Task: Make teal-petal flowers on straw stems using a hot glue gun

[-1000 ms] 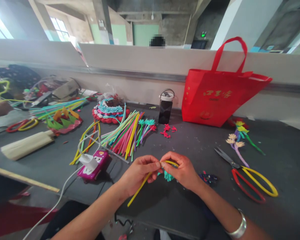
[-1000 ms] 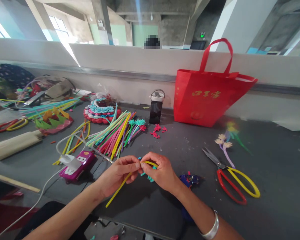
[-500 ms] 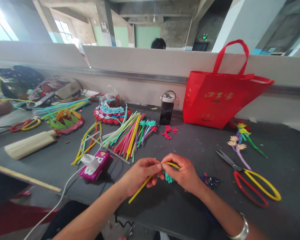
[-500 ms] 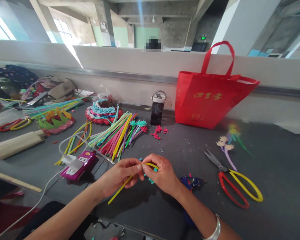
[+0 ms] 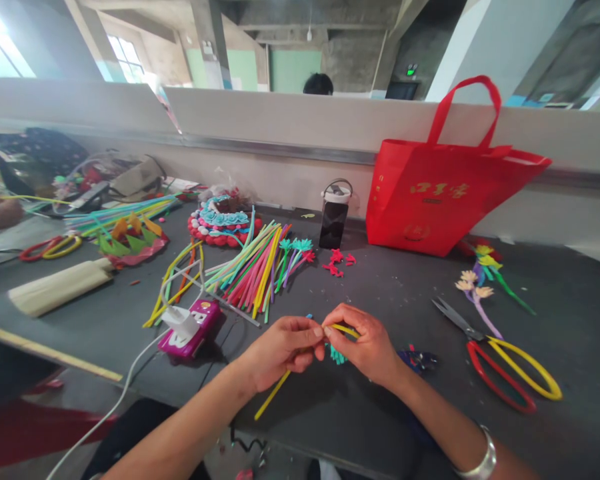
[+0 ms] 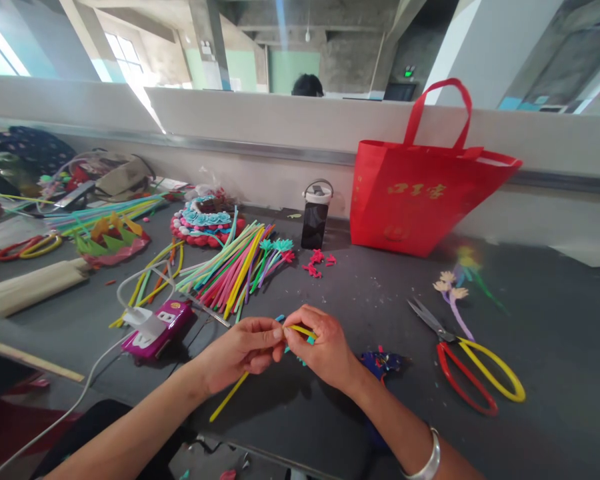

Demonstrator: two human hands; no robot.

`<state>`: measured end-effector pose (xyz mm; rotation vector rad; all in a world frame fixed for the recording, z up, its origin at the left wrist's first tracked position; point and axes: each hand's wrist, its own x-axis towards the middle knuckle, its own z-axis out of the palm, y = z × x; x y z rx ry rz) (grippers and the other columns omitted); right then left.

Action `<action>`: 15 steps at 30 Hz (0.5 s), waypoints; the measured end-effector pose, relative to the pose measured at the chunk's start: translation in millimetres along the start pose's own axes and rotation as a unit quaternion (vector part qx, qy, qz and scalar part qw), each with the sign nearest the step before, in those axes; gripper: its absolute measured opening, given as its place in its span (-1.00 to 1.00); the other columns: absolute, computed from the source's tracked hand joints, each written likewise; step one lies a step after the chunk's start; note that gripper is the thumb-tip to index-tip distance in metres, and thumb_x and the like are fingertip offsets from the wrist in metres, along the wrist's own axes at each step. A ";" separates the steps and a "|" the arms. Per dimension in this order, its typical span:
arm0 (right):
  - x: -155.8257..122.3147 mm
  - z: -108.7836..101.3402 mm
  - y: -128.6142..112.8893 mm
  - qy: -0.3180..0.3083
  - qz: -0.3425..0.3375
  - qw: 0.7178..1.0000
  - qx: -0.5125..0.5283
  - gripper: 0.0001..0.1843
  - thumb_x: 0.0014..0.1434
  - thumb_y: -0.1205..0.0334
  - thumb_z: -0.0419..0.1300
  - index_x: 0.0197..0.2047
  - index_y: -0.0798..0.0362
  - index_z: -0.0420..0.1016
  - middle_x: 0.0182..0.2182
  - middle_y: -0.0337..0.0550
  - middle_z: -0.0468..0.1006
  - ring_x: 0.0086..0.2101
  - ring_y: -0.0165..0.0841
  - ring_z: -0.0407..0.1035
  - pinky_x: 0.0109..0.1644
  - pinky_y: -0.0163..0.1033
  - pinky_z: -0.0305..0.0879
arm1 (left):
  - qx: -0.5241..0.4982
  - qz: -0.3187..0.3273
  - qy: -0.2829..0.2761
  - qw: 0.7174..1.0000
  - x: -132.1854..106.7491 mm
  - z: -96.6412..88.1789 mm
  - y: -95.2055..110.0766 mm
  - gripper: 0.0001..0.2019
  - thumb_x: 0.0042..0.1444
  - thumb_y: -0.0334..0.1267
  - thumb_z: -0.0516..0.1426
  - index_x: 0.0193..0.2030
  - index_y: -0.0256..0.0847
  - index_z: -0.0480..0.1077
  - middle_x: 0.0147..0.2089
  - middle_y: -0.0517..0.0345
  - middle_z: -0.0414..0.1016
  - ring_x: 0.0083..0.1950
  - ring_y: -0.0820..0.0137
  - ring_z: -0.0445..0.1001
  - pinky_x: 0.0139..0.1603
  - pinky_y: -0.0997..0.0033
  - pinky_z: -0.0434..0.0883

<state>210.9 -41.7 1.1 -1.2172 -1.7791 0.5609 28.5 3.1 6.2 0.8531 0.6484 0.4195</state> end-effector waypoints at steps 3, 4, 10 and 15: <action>-0.3 -1.4 -0.8 -0.006 -0.007 1.000 0.004 -0.87 0.20 0.33 0.14 -0.36 0.01 0.48 -0.44 -0.26 0.49 -0.39 -0.41 0.40 -0.23 -0.33 0.30 | -0.028 -0.004 -0.002 1.000 1.3 -1.9 -0.9 -0.75 -0.04 -0.19 0.35 -0.43 -0.33 0.43 -0.51 0.17 0.42 -0.67 0.71 0.05 -0.64 0.56 -0.16; -0.5 -1.6 -0.8 -0.010 -0.009 1.000 0.007 -0.88 0.20 0.33 0.14 -0.35 0.02 0.48 -0.44 -0.26 0.49 -0.39 -0.41 0.40 -0.23 -0.32 0.30 | -0.031 -0.004 -0.004 0.999 1.7 -2.4 -1.3 -0.76 -0.05 -0.20 0.35 -0.43 -0.33 0.44 -0.52 0.18 0.42 -0.68 0.72 0.04 -0.65 0.56 -0.17; -1.9 -0.8 1.0 -0.019 -0.018 0.999 0.022 -0.88 0.21 0.34 0.13 -0.34 0.01 0.46 -0.43 -0.26 0.47 -0.40 -0.42 0.38 -0.25 -0.32 0.29 | -0.015 -0.001 -0.006 1.000 1.4 -3.4 -1.8 -0.77 -0.02 -0.21 0.33 -0.42 -0.34 0.44 -0.54 0.19 0.41 -0.70 0.72 0.01 -0.67 0.56 -0.18; -1.6 -0.1 1.0 -0.019 -0.019 1.000 0.016 -0.88 0.20 0.36 0.14 -0.34 0.02 0.46 -0.43 -0.27 0.45 -0.40 -0.43 0.37 -0.26 -0.33 0.27 | 0.008 0.014 0.022 1.000 -0.2 0.9 -1.4 -0.75 -0.05 -0.19 0.33 -0.46 -0.32 0.42 -0.58 0.21 0.40 -0.72 0.72 -0.02 -0.67 0.54 -0.19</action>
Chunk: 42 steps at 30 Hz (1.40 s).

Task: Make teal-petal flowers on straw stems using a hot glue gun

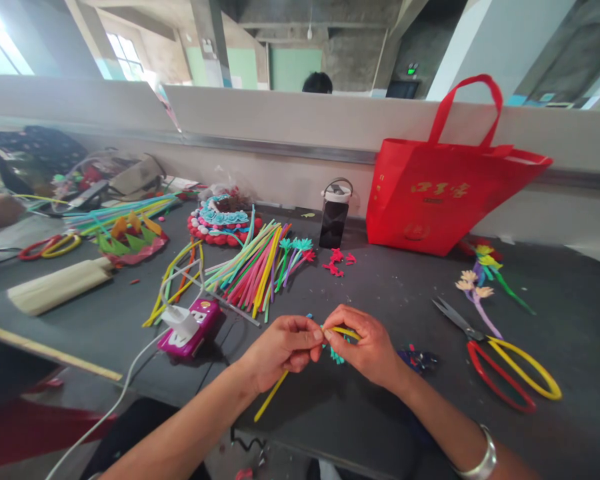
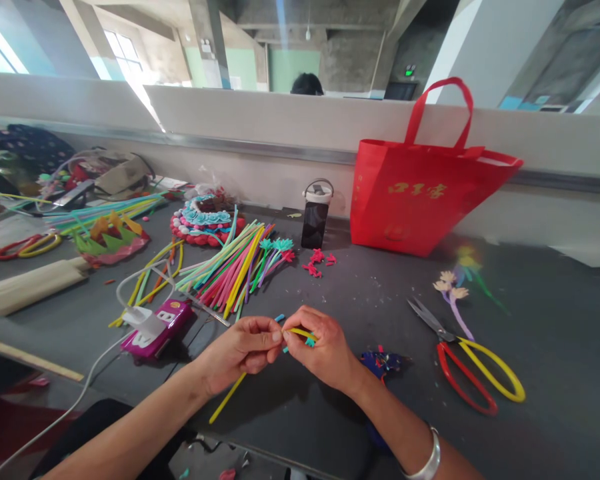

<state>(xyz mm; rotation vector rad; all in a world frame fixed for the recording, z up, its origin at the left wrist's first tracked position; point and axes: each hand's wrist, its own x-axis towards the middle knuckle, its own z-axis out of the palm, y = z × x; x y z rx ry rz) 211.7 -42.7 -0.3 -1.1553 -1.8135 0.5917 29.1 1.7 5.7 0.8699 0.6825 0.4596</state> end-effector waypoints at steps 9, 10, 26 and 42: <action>2.5 -7.4 4.8 -0.022 -0.079 0.995 -0.053 -0.86 0.27 0.37 0.12 -0.21 0.01 0.50 -0.35 -0.21 0.52 -0.32 -0.42 0.42 -0.20 -0.32 0.31 | 0.030 0.025 0.047 0.998 -2.5 2.9 2.8 -0.78 -0.09 -0.21 0.31 -0.46 -0.30 0.41 -0.65 0.32 0.25 -0.68 0.70 -0.06 -0.63 0.54 -0.22; 3.3 -9.8 7.1 -0.013 -0.098 0.991 -0.087 -0.84 0.28 0.36 0.11 -0.14 0.01 0.50 -0.30 -0.18 0.54 -0.28 -0.40 0.42 -0.17 -0.30 0.32 | 0.022 0.026 0.045 0.998 -2.0 1.1 3.2 -0.80 -0.09 -0.22 0.30 -0.45 -0.30 0.41 -0.65 0.33 0.23 -0.68 0.70 -0.08 -0.63 0.54 -0.23; 8.2 -27.5 12.4 0.010 -0.228 0.894 -0.385 -0.76 0.27 0.33 0.19 -0.01 -0.08 0.52 -0.15 -0.15 0.59 -0.15 -0.25 0.37 0.05 -0.03 0.16 | 0.016 -0.004 0.047 0.999 -2.8 -5.8 10.4 -0.83 -0.15 -0.28 0.29 -0.45 -0.30 0.41 -0.57 0.30 0.25 -0.66 0.71 -0.07 -0.62 0.53 -0.24; 1.1 -2.3 6.5 -0.019 -0.161 0.956 -0.244 -0.75 0.31 0.33 0.12 0.04 -0.01 0.46 -0.19 -0.13 0.58 -0.21 -0.29 0.39 -0.08 -0.11 0.21 | 0.079 0.024 0.052 0.995 -4.2 -0.5 9.4 -0.81 -0.07 -0.22 0.27 -0.44 -0.29 0.39 -0.59 0.38 0.13 -0.64 0.68 -0.10 -0.60 0.48 -0.23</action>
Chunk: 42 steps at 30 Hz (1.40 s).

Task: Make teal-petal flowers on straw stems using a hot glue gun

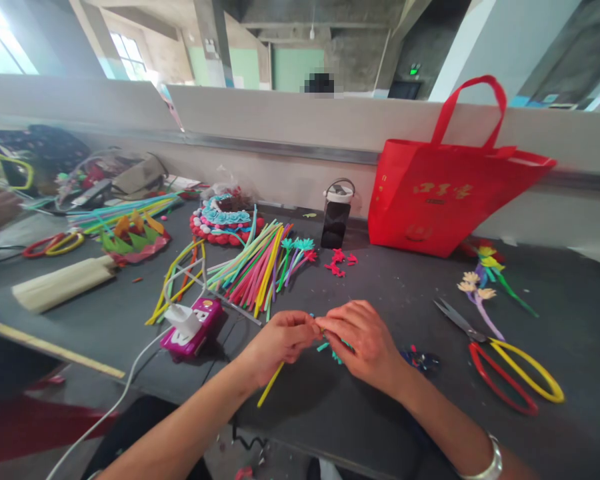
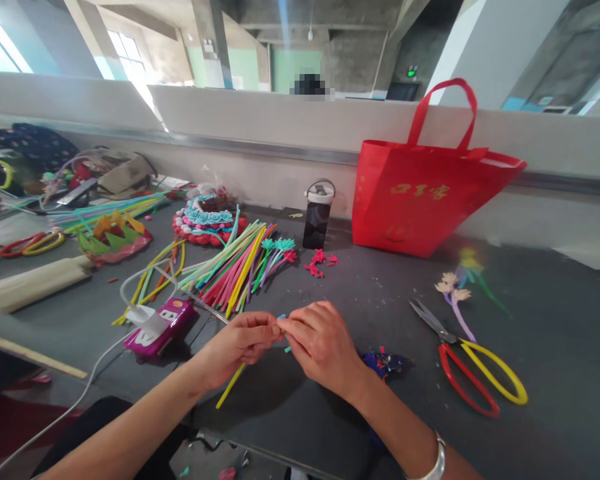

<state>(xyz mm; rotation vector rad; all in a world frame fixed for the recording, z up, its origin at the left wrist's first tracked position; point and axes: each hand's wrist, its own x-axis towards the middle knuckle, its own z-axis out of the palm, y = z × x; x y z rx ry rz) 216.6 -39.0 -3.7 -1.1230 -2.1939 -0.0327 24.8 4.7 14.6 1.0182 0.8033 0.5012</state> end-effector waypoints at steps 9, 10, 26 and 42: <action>-0.3 -1.1 3.3 -0.041 0.026 0.989 0.138 -0.82 0.30 0.39 0.12 -0.09 0.02 0.48 -0.26 -0.15 0.56 -0.24 -0.35 0.40 -0.12 -0.23 0.29 | 0.110 0.019 0.016 0.994 -2.0 2.5 -3.0 -0.67 -0.02 0.01 0.23 -0.42 -0.27 0.38 -0.62 0.38 0.09 -0.60 0.60 -0.02 -0.61 0.53 -0.14; 0.3 -1.8 3.3 -0.043 0.035 0.986 0.154 -0.83 0.29 0.40 0.13 -0.11 0.02 0.48 -0.28 -0.17 0.56 -0.24 -0.36 0.40 -0.13 -0.25 0.29 | 0.120 0.023 0.017 0.992 -1.5 2.0 -4.2 -0.67 -0.01 0.01 0.22 -0.41 -0.27 0.38 -0.63 0.38 0.10 -0.60 0.59 0.00 -0.60 0.53 -0.12; 3.8 -5.4 -3.5 -0.056 0.138 0.964 0.218 -0.84 0.18 0.42 0.13 -0.42 0.04 0.38 -0.47 -0.29 0.38 -0.42 -0.44 0.30 -0.33 -0.35 0.22 | 0.422 0.194 0.053 0.884 -3.9 5.9 -12.2 -0.75 0.23 -0.23 0.03 -0.47 -0.22 0.31 -0.54 0.30 0.18 -0.48 0.50 0.14 -0.44 0.48 0.06; 6.0 -6.0 1.4 -0.045 0.215 0.938 0.268 -0.92 0.18 0.31 0.19 -0.30 0.04 0.53 -0.43 -0.27 0.54 -0.44 -0.44 0.37 -0.38 -0.36 0.29 | 0.375 0.234 0.083 0.893 2.0 6.0 -12.6 -0.74 0.23 -0.19 0.04 -0.43 -0.23 0.37 -0.51 0.25 0.28 -0.45 0.47 0.22 -0.40 0.49 0.14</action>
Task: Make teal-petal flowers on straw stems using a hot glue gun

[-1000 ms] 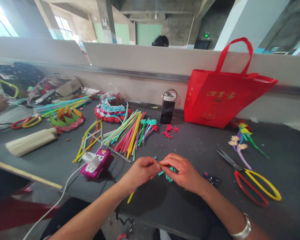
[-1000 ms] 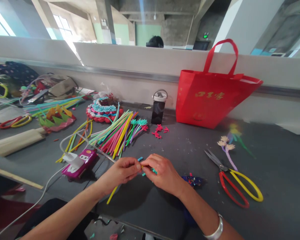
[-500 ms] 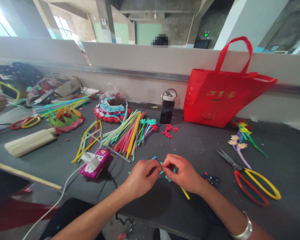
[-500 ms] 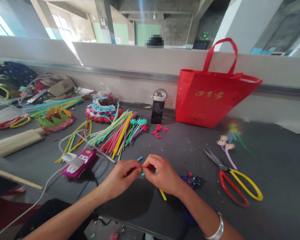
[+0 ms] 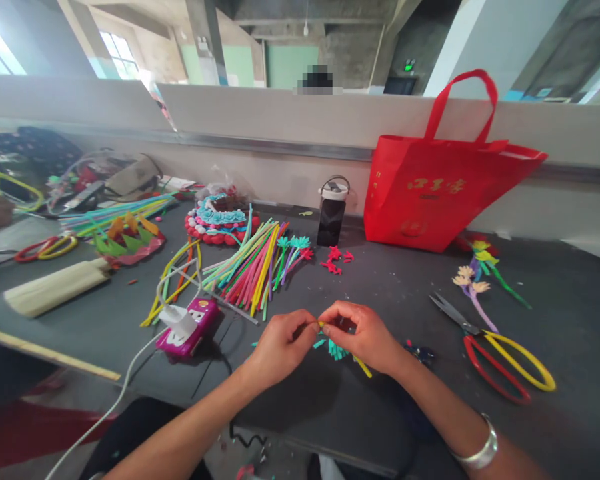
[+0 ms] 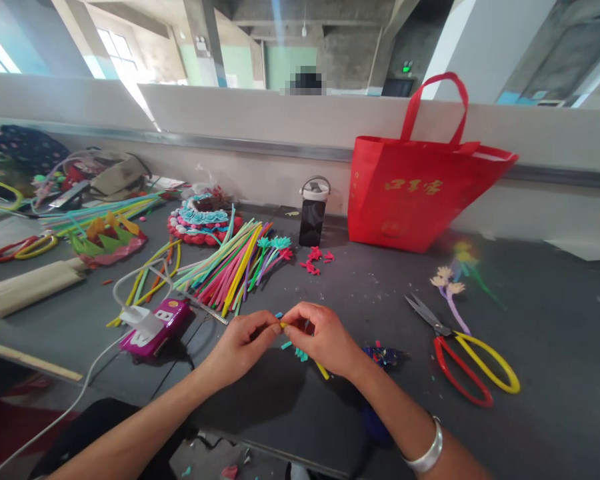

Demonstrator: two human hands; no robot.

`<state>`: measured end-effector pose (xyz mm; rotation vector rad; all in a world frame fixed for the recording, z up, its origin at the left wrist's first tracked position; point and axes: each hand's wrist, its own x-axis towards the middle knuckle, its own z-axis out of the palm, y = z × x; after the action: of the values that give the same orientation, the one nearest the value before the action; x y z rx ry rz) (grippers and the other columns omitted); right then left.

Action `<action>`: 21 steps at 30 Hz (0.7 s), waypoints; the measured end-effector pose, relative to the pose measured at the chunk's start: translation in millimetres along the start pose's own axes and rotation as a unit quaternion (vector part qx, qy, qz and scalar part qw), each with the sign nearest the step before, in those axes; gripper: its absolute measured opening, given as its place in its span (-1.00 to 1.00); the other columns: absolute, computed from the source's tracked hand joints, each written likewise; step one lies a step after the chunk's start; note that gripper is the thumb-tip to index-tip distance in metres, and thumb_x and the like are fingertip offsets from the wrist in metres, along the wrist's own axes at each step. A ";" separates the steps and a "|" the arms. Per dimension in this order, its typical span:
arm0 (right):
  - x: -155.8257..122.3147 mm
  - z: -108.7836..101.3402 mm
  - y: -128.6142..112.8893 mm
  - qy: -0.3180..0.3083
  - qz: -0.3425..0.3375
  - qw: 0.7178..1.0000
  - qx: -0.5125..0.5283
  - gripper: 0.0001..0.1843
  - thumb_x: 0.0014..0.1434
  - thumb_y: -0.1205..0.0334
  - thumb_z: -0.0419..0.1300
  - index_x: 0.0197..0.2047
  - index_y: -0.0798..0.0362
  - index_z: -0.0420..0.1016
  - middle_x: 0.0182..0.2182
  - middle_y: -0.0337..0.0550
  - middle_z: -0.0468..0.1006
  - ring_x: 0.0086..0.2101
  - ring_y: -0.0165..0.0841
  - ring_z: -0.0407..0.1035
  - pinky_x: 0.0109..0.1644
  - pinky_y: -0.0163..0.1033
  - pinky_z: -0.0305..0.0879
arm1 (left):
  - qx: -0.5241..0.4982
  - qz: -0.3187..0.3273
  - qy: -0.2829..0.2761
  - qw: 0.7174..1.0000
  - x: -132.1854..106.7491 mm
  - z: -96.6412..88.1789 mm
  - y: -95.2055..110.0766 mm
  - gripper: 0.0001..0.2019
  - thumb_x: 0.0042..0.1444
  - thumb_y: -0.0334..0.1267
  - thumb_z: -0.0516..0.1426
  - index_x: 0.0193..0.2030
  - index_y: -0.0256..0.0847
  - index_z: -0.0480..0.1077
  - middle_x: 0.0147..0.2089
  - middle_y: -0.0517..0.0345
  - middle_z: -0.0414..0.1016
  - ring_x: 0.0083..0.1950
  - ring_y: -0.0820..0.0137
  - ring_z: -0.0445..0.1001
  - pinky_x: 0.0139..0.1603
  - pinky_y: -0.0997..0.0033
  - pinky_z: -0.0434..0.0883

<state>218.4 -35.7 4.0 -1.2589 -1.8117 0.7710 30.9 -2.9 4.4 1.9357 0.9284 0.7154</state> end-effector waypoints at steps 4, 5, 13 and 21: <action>-1.2 -5.3 -1.3 0.020 -0.036 0.998 -0.055 -0.91 0.24 0.28 0.19 -0.26 0.01 0.53 -0.40 -0.25 0.53 -0.42 -0.43 0.40 -0.35 -0.34 0.31 | -0.063 -0.033 -0.007 0.997 1.1 -5.8 0.6 -0.76 0.19 -0.16 0.07 -0.39 -0.26 0.42 -0.45 0.21 0.37 -0.40 0.45 0.28 -0.37 0.49 0.18; -1.6 -6.6 -1.4 0.027 -0.049 0.996 -0.074 -0.91 0.25 0.27 0.19 -0.26 0.01 0.53 -0.40 -0.24 0.53 -0.41 -0.42 0.40 -0.34 -0.34 0.31 | -0.081 -0.038 -0.014 0.996 1.0 -6.9 0.7 -0.76 0.18 -0.16 0.08 -0.38 -0.27 0.43 -0.45 0.20 0.38 -0.40 0.45 0.28 -0.37 0.49 0.18; -2.8 1.0 4.2 0.060 -0.136 0.970 -0.190 -0.88 0.32 0.30 0.13 -0.22 0.00 0.50 -0.37 -0.20 0.55 -0.32 -0.37 0.43 -0.22 -0.28 0.30 | -0.259 -0.127 0.010 0.957 1.6 -6.0 3.7 -0.79 0.05 -0.15 0.21 -0.43 -0.27 0.45 -0.59 0.33 0.19 -0.57 0.57 0.02 -0.55 0.51 -0.01; -9.6 18.4 -6.3 0.034 -0.084 0.986 -0.140 -0.85 0.20 0.41 0.12 -0.32 0.00 0.45 -0.49 -0.29 0.42 -0.48 -0.43 0.31 -0.40 -0.36 0.21 | -0.139 -0.071 0.107 0.982 1.9 2.5 1.4 -0.82 0.05 -0.20 0.18 -0.48 -0.24 0.45 -0.57 0.27 0.27 -0.53 0.51 0.13 -0.49 0.50 0.08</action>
<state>201.6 -47.6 -2.6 -1.2688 -1.9908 0.3840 34.3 -2.9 4.6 1.5531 1.0253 0.9289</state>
